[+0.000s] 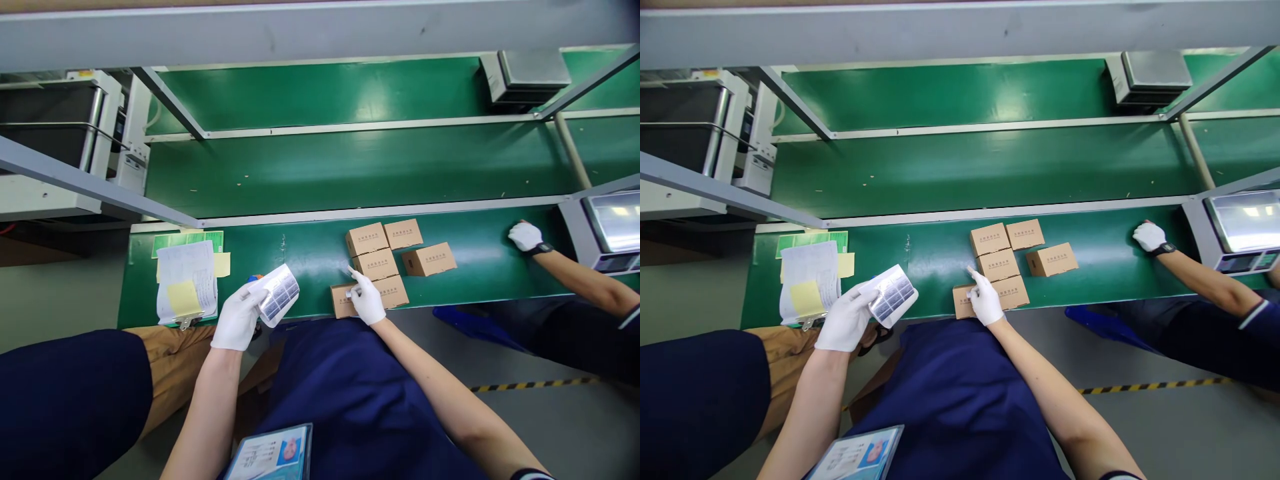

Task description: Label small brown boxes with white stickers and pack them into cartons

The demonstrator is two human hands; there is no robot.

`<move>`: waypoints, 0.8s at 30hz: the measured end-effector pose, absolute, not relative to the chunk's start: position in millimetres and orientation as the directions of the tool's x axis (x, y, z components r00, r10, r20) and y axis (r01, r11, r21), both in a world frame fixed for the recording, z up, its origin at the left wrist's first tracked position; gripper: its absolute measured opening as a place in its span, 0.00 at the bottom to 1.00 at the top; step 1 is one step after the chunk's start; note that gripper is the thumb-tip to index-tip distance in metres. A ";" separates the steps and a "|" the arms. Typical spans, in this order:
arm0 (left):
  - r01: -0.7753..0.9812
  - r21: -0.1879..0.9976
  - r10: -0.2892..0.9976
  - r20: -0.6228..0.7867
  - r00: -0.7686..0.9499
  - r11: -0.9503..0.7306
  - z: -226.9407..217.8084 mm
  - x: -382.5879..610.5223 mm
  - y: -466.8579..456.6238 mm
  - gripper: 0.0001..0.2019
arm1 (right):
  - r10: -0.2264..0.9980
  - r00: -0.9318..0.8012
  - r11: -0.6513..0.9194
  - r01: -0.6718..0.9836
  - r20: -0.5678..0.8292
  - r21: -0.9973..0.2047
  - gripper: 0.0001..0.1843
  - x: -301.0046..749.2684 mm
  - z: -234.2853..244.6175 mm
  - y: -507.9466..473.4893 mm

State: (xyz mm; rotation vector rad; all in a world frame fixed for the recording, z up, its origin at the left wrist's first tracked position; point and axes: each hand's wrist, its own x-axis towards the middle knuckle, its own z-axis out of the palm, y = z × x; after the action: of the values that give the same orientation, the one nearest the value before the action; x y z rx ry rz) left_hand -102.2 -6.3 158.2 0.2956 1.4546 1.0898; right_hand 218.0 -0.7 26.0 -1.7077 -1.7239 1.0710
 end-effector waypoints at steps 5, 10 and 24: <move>-0.412 0.729 0.709 -0.664 -0.236 0.546 157.4 -102.0 -4.8 0.25 | 0.972 -0.180 0.014 0.688 -0.152 -0.725 0.40 208.8 29.5 0.5; -0.369 0.735 0.707 -0.667 -0.238 0.569 161.9 -97.7 3.2 0.25 | 0.998 -0.033 -0.004 0.841 -0.059 -0.541 0.44 238.0 37.8 6.0; -0.408 0.684 0.703 -0.699 -0.130 0.604 145.0 -55.6 34.8 0.25 | 0.986 0.037 -0.153 0.573 -0.162 -0.805 0.23 319.4 43.6 126.4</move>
State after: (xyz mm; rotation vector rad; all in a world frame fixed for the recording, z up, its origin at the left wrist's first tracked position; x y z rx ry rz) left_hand -55.6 34.8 145.0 0.2717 1.4038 0.9738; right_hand 319.4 126.4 43.6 -1.7795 -1.5757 0.9909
